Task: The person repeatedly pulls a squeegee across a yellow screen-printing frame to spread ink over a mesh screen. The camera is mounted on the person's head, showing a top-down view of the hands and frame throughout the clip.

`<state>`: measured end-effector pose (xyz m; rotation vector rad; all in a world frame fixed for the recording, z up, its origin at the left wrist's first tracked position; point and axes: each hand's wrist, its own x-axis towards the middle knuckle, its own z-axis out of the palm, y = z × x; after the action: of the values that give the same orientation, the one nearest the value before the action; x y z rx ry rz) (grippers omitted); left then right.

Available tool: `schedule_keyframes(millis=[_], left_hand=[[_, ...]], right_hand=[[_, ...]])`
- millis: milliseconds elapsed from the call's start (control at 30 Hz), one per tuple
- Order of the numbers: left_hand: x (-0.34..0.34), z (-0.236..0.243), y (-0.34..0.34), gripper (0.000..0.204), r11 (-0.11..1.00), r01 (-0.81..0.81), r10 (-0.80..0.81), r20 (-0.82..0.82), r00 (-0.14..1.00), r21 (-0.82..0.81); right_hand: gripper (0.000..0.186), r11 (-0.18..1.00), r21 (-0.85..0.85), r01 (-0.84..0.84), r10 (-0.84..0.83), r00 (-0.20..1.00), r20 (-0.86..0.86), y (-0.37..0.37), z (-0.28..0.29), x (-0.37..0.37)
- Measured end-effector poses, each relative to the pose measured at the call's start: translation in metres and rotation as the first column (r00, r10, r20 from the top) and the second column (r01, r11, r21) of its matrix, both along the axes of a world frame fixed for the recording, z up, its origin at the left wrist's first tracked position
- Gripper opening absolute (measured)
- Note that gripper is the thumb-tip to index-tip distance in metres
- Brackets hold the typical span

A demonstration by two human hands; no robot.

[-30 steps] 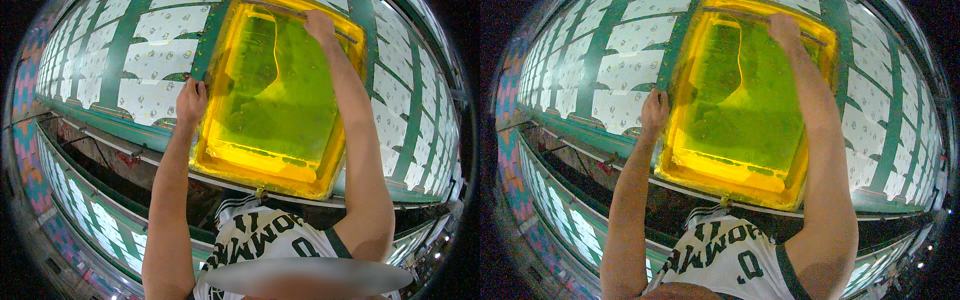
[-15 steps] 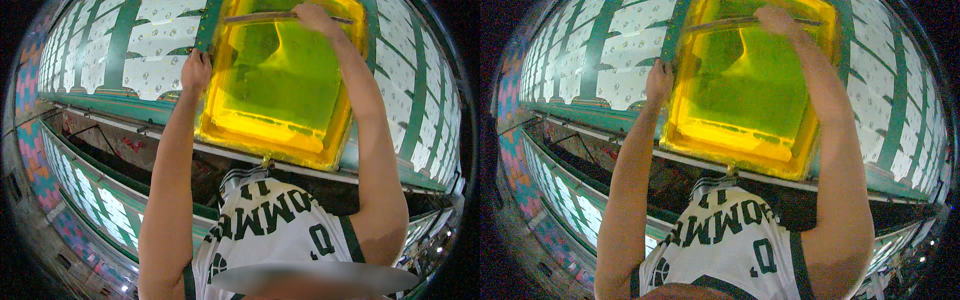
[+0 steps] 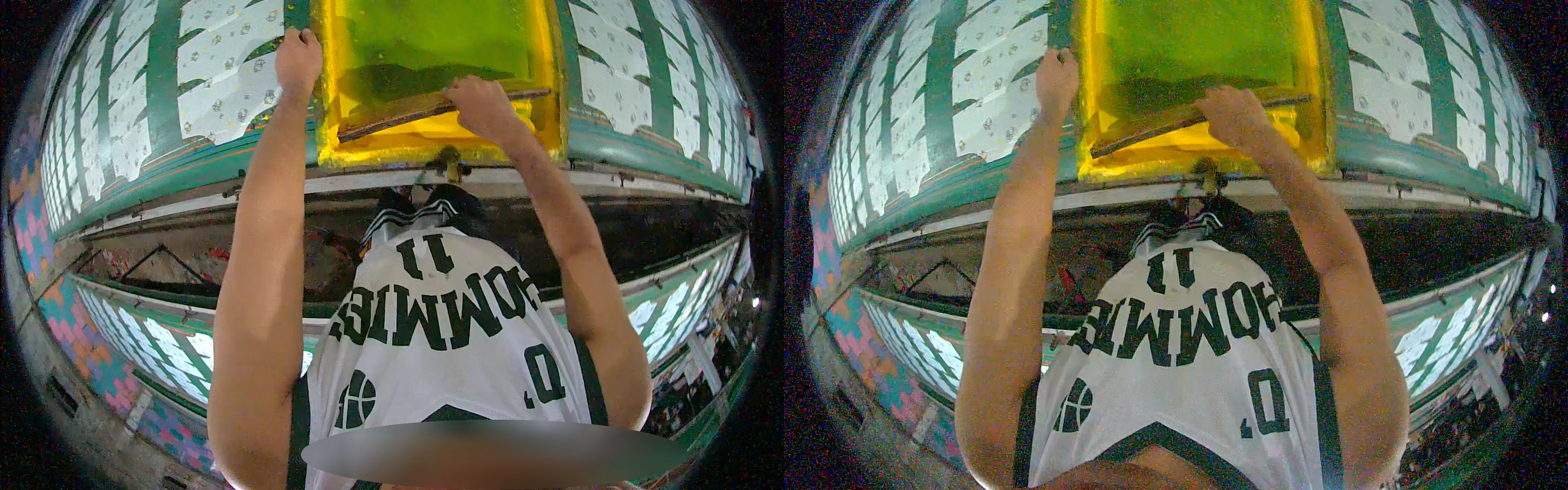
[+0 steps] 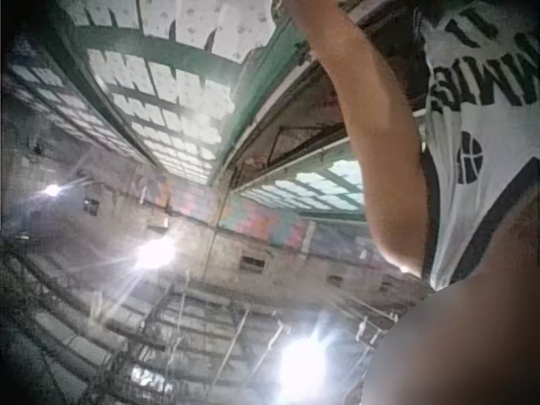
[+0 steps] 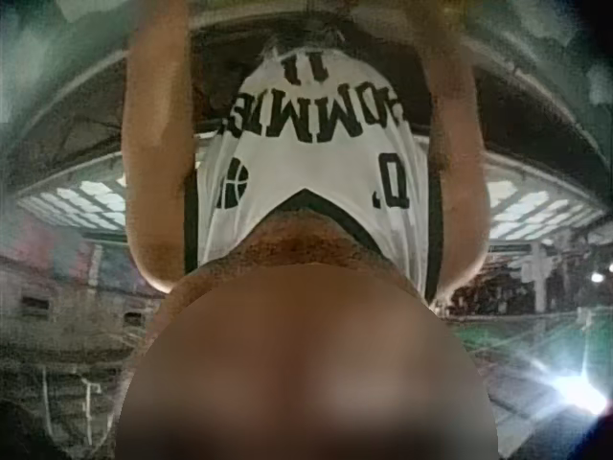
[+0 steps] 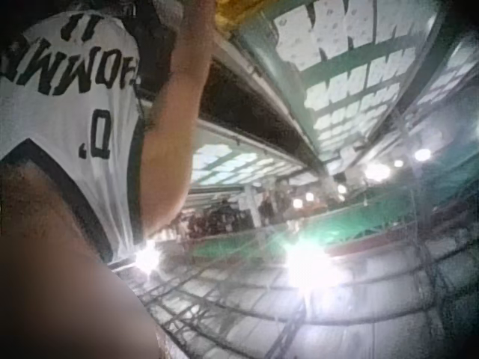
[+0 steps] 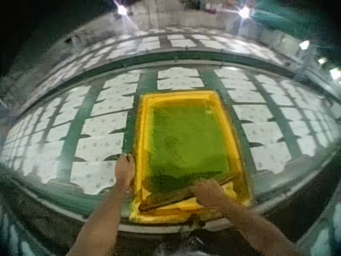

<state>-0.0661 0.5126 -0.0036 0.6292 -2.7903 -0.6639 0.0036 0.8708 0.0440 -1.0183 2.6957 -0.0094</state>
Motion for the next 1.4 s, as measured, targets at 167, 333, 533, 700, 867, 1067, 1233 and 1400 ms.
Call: schedule_keyframes(millis=[167, 333, 533, 700, 867, 1067, 1233, 1400], left_hand=[[0.003, -0.003, -0.004, 0.041, 0.996, 0.087, -0.087, 0.027, 0.996, 0.003], [-0.002, 0.000, -0.004, 0.048, 0.995, 0.090, -0.094, 0.151, 0.984, 0.033], [-0.009, -0.002, 0.014, 0.052, 0.999, -0.048, 0.049, 0.203, 0.978, -0.013], [-0.013, 0.003, 0.017, 0.051, 0.995, -0.099, 0.103, 0.214, 0.971, -0.029], [-0.012, 0.005, 0.020, 0.050, 0.990, -0.127, 0.136, 0.156, 0.978, -0.064], [-0.007, 0.008, 0.024, 0.052, 0.992, -0.115, 0.120, 0.112, 0.986, -0.055], [-0.011, 0.001, 0.017, 0.052, 0.994, -0.088, 0.093, 0.074, 0.993, -0.067], [-0.013, -0.001, 0.015, 0.050, 0.990, -0.074, 0.083, 0.077, 0.994, -0.117]], right_hand=[[0.041, 0.985, -0.007, 0.170, -0.170, 0.983, -0.066, 0.010, 0.002, 0.065], [0.025, 0.984, -0.032, 0.174, -0.173, 0.984, 0.048, 0.010, 0.016, 0.051], [0.022, 0.993, -0.019, 0.117, -0.115, 0.991, 0.069, 0.022, 0.018, 0.038], [0.028, 0.989, -0.103, 0.105, -0.096, 0.992, 0.085, 0.030, 0.005, 0.060], [0.035, 0.957, -0.281, 0.072, -0.029, 0.988, 0.154, 0.044, -0.004, 0.073], [0.059, 0.713, -0.472, 0.519, -0.348, 0.846, 0.405, 0.136, 0.013, 0.040], [0.062, 0.456, -0.415, 0.787, -0.673, 0.610, 0.418, 0.216, -0.015, -0.014], [0.065, 0.501, -0.447, 0.741, -0.712, 0.646, 0.275, 0.228, -0.054, -0.018]])
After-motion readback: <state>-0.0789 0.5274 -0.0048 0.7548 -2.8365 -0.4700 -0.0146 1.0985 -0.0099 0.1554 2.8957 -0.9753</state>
